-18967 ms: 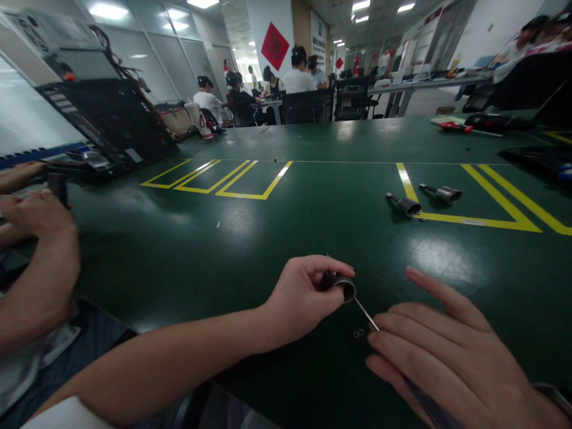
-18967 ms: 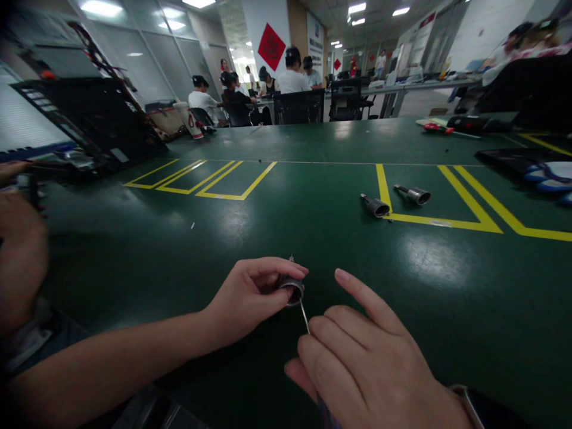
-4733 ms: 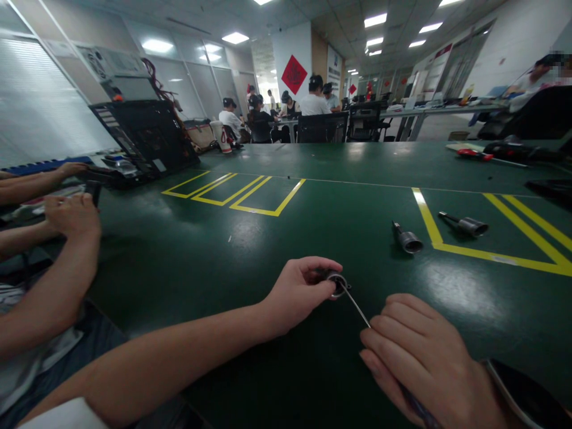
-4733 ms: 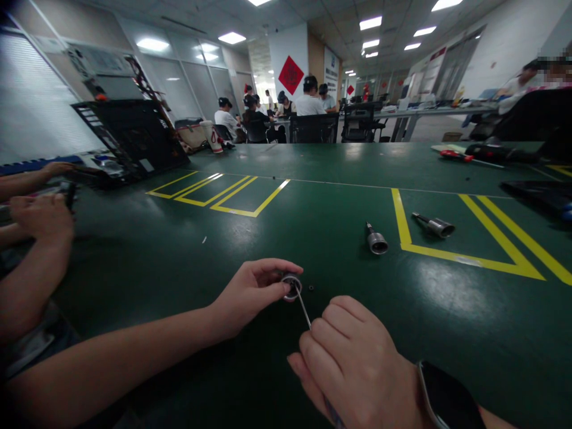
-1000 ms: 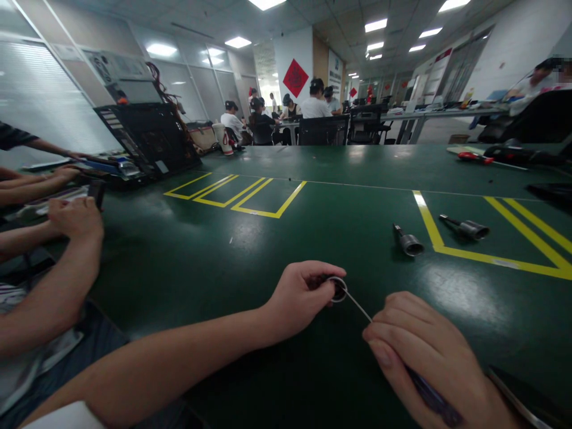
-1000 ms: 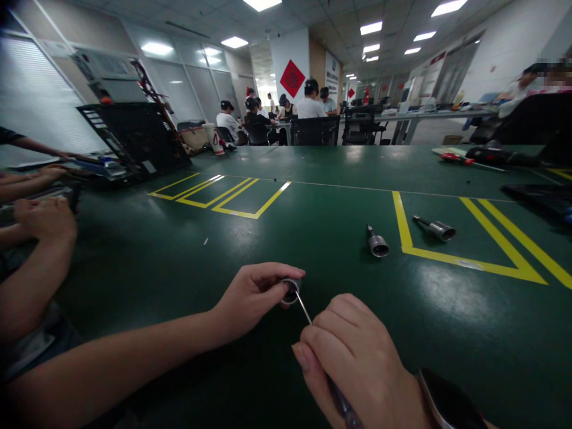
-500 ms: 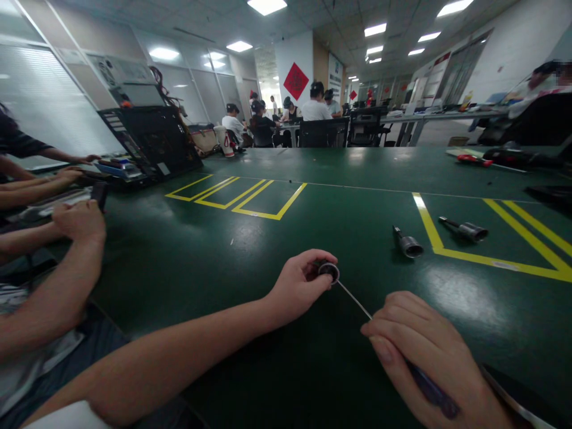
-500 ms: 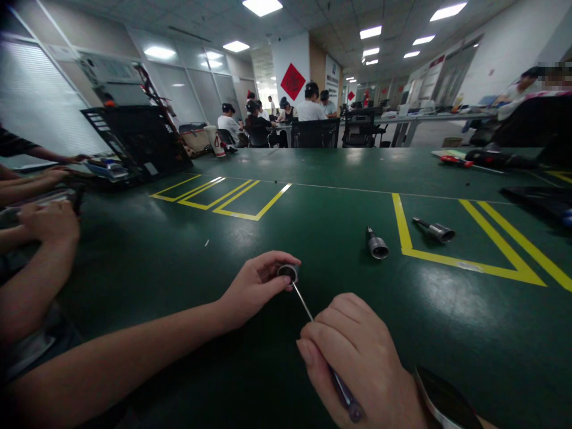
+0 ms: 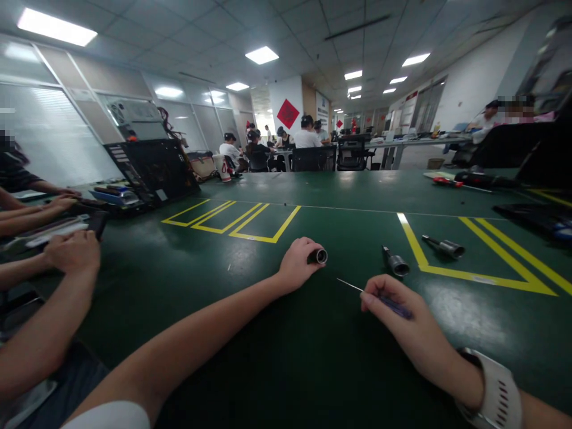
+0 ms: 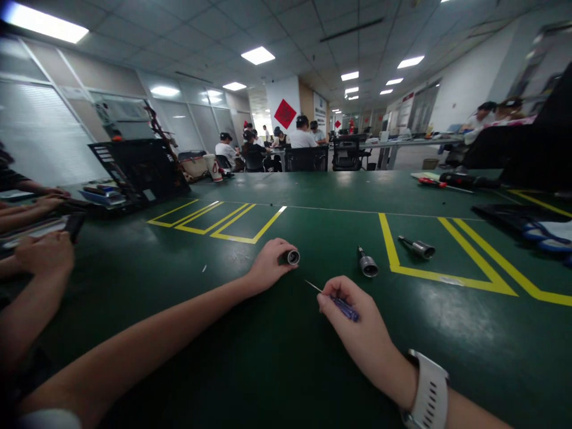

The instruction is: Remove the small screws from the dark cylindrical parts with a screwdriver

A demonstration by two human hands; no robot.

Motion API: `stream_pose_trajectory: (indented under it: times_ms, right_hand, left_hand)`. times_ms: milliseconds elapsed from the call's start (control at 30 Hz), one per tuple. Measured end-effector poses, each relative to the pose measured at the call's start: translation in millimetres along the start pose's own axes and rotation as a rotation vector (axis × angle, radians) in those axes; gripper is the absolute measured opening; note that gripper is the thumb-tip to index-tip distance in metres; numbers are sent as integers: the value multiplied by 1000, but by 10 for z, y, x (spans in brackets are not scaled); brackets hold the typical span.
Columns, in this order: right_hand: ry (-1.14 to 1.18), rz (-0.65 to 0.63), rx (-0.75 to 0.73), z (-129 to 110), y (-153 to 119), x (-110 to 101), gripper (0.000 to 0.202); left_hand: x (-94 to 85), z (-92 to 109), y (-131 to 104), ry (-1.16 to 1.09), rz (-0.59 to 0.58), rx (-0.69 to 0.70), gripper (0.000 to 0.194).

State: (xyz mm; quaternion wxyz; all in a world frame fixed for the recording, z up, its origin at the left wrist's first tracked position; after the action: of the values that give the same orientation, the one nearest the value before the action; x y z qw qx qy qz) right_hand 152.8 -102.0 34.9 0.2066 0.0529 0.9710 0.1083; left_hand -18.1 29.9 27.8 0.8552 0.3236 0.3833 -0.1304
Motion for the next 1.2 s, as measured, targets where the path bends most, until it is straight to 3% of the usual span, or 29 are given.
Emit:
stream_pose_trajectory:
  times_ms: [100, 267, 467, 800, 1200]
  right_hand:
    - [136, -16, 45, 37, 128, -2, 24]
    - [376, 12, 47, -18, 378, 88, 21]
    - [404, 68, 42, 61, 606, 250, 20]
    - [279, 18, 32, 143, 530, 277, 16]
    - [498, -30, 150, 269, 572, 361, 15]
  left_hand:
    - [29, -78, 124, -14, -4, 24, 27]
    - [116, -182, 200, -245, -65, -42, 34]
    - [125, -208, 209, -126, -45, 24, 24]
    - [113, -162, 207, -81, -69, 45, 14]
    - [102, -112, 191, -90, -47, 84, 14]
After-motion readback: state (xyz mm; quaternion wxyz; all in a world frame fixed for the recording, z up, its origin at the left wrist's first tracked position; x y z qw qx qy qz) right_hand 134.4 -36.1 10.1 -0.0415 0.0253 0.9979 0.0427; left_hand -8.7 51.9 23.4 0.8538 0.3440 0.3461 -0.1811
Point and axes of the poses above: each hand's wrist, its own y-axis towards the middle knuckle, its own x-axis out of the palm, z = x × y, the point moved 4 cm from there along y, towards the middle knuckle, and after that the axes turned 4 degrees about z, right-handed, at the moved point
